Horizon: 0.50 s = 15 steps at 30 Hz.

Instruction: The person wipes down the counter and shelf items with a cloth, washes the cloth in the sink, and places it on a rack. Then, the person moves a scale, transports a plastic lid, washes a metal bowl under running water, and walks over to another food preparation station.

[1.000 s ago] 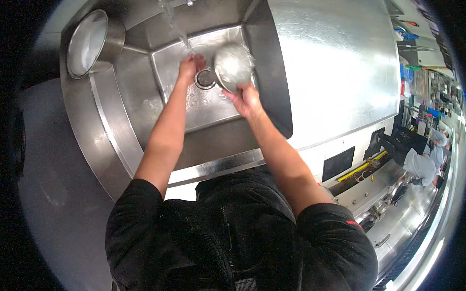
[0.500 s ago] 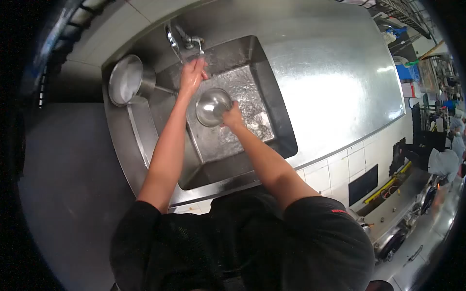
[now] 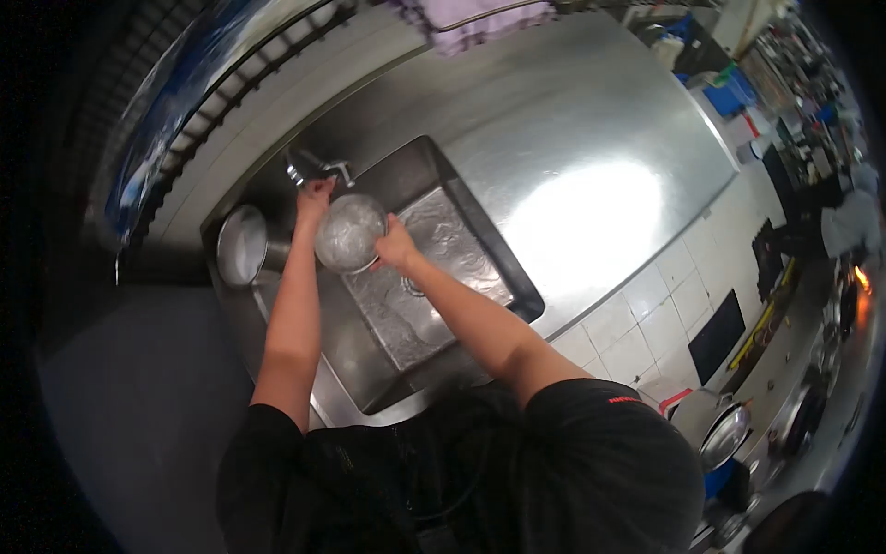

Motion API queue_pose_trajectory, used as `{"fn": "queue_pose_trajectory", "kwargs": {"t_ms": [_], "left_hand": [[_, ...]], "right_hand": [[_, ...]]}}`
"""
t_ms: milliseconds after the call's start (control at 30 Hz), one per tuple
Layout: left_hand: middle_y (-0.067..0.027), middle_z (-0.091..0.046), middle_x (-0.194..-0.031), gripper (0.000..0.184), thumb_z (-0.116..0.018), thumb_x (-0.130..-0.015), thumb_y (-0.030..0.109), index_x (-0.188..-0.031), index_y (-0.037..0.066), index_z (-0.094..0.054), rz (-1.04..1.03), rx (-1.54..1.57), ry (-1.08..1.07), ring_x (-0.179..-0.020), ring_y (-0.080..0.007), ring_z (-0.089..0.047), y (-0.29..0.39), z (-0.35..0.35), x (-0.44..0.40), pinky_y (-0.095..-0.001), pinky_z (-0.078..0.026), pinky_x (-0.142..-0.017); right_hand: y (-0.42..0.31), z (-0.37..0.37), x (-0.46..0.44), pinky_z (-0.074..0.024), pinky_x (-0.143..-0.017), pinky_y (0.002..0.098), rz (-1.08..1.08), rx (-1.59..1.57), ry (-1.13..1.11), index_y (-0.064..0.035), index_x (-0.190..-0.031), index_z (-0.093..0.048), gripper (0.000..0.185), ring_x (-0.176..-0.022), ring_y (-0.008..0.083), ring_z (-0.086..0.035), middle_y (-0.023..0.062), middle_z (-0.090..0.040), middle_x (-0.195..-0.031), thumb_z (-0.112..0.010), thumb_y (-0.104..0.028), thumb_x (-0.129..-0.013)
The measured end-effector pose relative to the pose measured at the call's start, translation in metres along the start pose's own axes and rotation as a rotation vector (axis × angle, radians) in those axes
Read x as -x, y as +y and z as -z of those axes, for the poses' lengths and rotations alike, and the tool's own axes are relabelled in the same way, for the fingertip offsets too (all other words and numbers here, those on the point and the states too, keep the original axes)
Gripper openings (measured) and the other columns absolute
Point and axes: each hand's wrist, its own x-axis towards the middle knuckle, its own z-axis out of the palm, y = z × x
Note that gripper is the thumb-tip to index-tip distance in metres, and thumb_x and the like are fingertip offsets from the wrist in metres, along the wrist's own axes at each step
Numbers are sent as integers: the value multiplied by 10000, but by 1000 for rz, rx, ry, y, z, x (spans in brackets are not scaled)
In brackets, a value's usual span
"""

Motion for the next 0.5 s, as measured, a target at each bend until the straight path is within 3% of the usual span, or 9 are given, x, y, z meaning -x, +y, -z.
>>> {"fn": "queue_pose_trajectory", "kwargs": {"t_ms": [100,133,200,233,267,300,367,467,500], "left_hand": [[-51,-646,-722,411,-706,-840,398,-860,-10,-663,-54,-59,-263,-624,-111,-577,-12,-34,-23,-251,-460,-562],[-51,-646,-722,411,-706,-840,398,-860,-10,-663,-83,-54,-284,-624,-111,-577,0,-35,-22,-251,-460,-562],[-45,-637,-672,368,-743,-813,383,-774,33,-632,380,302,-509,-549,-122,-596,26,-33,-14,-286,-483,-483],[-31,-612,-635,360,-741,-816,391,-750,60,-616,367,269,-448,-510,-108,-572,30,-38,-17,-268,-453,-435],[-17,-588,-599,356,-740,-818,400,-726,86,-600,354,240,-385,-470,-94,-547,30,-42,-24,-250,-423,-387],[-11,-579,-582,348,-738,-820,398,-727,94,-598,426,526,-437,-467,-101,-545,23,-36,-43,-246,-415,-386],[5,-585,-612,299,-724,-837,391,-777,124,-606,561,908,-445,-518,-122,-571,53,-22,-46,-237,-431,-444],[4,-607,-687,283,-710,-853,382,-816,120,-609,488,877,-381,-607,-122,-595,77,-24,-9,-246,-462,-523],[-12,-624,-829,315,-712,-847,398,-903,129,-557,388,832,-413,-724,-135,-611,56,-32,-12,-274,-500,-569]], "right_hand": [[3,23,16,-620,-567,429,-17,-41,28,24,-1384,-291,544,-982,386,-631,242,-494,-1279,-442,20,-861],[1,32,27,-621,-616,435,-115,-187,75,16,-1387,-306,539,-1013,386,-619,233,-497,-1281,-436,21,-864],[26,62,43,-608,-729,458,-304,-569,111,1,-1384,-338,501,-1074,381,-592,215,-504,-1282,-428,-4,-892],[55,86,46,-595,-794,475,-389,-804,95,-6,-1379,-355,468,-1105,375,-578,206,-508,-1281,-427,-29,-916],[62,98,68,-563,-874,469,-338,-869,156,21,-1337,-393,408,-1126,385,-558,231,-493,-1277,-411,-44,-935],[68,109,90,-531,-955,463,-287,-932,210,48,-1296,-432,361,-1147,394,-537,256,-478,-1272,-396,-58,-953],[92,131,121,-549,-929,453,-345,-973,413,77,-1289,-431,357,-1088,403,-578,268,-473,-1283,-357,-73,-973],[86,143,152,-572,-884,449,-428,-810,330,85,-1294,-419,365,-1009,405,-619,264,-474,-1287,-349,-74,-974],[69,142,161,-580,-868,440,-513,-691,259,85,-1289,-423,359,-974,398,-634,261,-480,-1275,-354,-61,-969]]}}
